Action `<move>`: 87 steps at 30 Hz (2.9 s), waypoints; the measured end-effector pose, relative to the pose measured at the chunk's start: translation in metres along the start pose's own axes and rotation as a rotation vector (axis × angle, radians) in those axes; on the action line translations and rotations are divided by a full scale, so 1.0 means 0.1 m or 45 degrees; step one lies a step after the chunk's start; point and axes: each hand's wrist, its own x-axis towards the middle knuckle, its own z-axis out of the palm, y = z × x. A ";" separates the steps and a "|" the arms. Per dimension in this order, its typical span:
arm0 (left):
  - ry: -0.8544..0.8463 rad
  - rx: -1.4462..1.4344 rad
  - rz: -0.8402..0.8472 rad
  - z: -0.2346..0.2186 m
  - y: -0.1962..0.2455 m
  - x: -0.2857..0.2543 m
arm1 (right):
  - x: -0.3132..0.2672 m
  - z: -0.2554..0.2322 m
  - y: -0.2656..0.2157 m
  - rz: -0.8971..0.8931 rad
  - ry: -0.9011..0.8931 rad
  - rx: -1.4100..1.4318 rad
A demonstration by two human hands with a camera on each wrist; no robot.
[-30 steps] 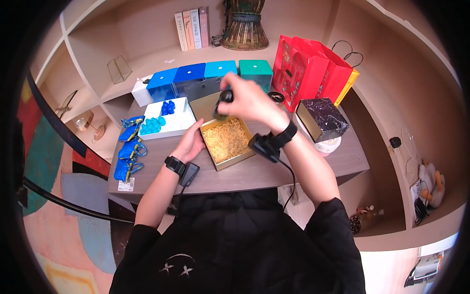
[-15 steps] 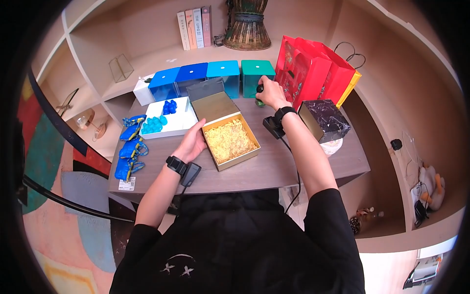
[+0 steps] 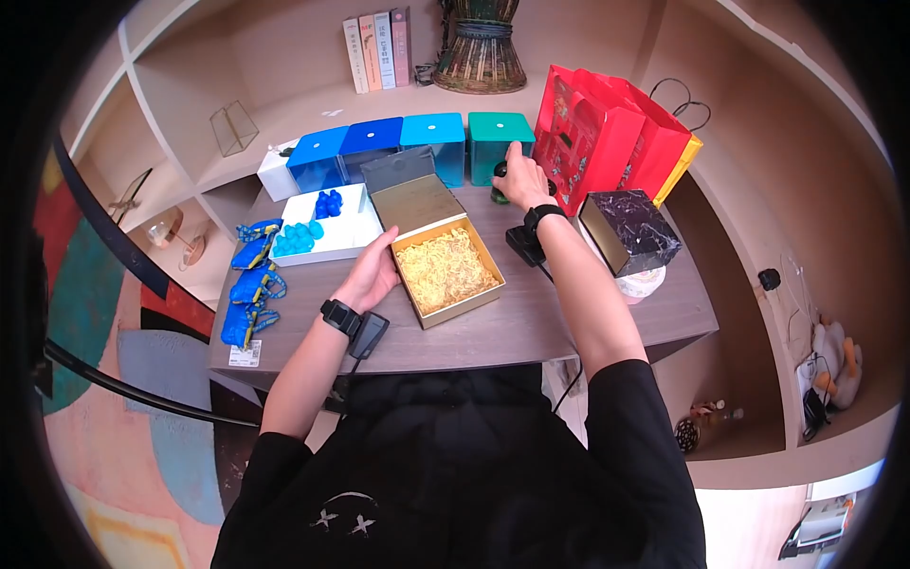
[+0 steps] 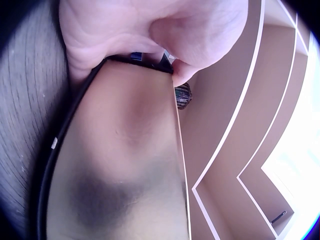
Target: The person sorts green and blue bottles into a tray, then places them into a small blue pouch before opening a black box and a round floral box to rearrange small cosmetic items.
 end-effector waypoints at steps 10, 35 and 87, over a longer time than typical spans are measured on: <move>0.024 0.023 -0.009 0.03 0.02 -0.03 | -0.07 -0.02 -0.10 -0.294 0.317 -0.202; -0.305 -0.127 -0.075 -0.06 0.03 -0.03 | -0.66 -1.10 -0.08 0.044 0.207 1.316; -0.220 -0.320 0.207 -0.01 0.05 -0.07 | 0.76 -0.21 0.21 0.672 0.271 1.728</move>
